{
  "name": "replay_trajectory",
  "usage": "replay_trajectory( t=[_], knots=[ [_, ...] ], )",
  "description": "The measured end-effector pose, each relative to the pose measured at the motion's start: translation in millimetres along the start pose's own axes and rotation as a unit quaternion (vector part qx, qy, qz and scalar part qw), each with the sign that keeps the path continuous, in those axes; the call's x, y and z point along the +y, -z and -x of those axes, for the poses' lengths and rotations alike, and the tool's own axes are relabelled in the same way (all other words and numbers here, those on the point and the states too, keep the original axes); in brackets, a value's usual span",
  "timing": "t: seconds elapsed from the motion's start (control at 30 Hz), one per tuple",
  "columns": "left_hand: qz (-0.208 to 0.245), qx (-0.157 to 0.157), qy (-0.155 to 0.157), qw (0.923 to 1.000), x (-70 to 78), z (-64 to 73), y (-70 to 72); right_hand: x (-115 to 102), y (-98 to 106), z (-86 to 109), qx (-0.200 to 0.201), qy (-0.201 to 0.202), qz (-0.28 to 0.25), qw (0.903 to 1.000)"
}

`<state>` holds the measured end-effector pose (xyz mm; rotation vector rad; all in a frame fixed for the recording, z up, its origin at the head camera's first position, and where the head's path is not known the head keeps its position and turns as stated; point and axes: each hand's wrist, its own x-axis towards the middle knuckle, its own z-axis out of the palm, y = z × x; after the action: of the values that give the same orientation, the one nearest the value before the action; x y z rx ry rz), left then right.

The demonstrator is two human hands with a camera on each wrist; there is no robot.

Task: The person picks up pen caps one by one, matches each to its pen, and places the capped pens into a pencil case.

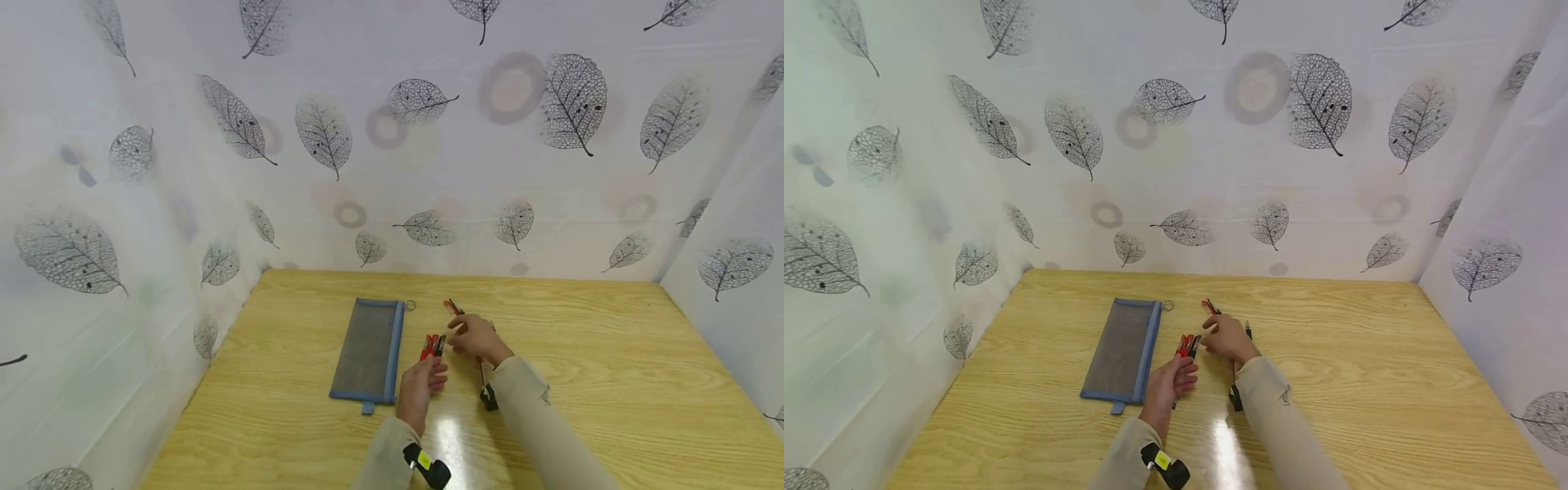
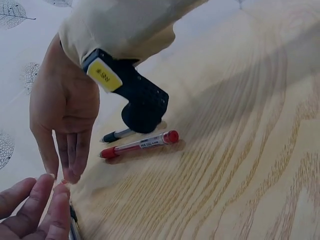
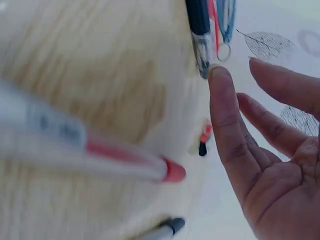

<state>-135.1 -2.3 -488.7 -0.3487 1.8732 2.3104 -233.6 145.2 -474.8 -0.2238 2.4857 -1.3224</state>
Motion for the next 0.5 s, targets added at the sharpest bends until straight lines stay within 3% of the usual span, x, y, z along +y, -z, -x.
replay_trajectory(
  t=[0.1, 0.3, 0.5],
  knots=[
    [0.003, -0.002, 0.009, 1.0000, -1.6, 0.5, -2.8, 3.0, 7.9, 4.8, 0.006, 0.014, -0.017, 0.9997],
    [0.006, -0.011, -0.009, 0.9999, -9.0, -1.9, -14.6, 5.9, 25.2, 15.2, 0.017, 0.052, -0.044, 0.9975],
    [-0.010, -0.012, -0.001, 0.9999, -18.3, -8.6, -31.0, 8.3, 43.1, 27.4, 0.034, 0.049, -0.061, 0.9964]
  ],
)
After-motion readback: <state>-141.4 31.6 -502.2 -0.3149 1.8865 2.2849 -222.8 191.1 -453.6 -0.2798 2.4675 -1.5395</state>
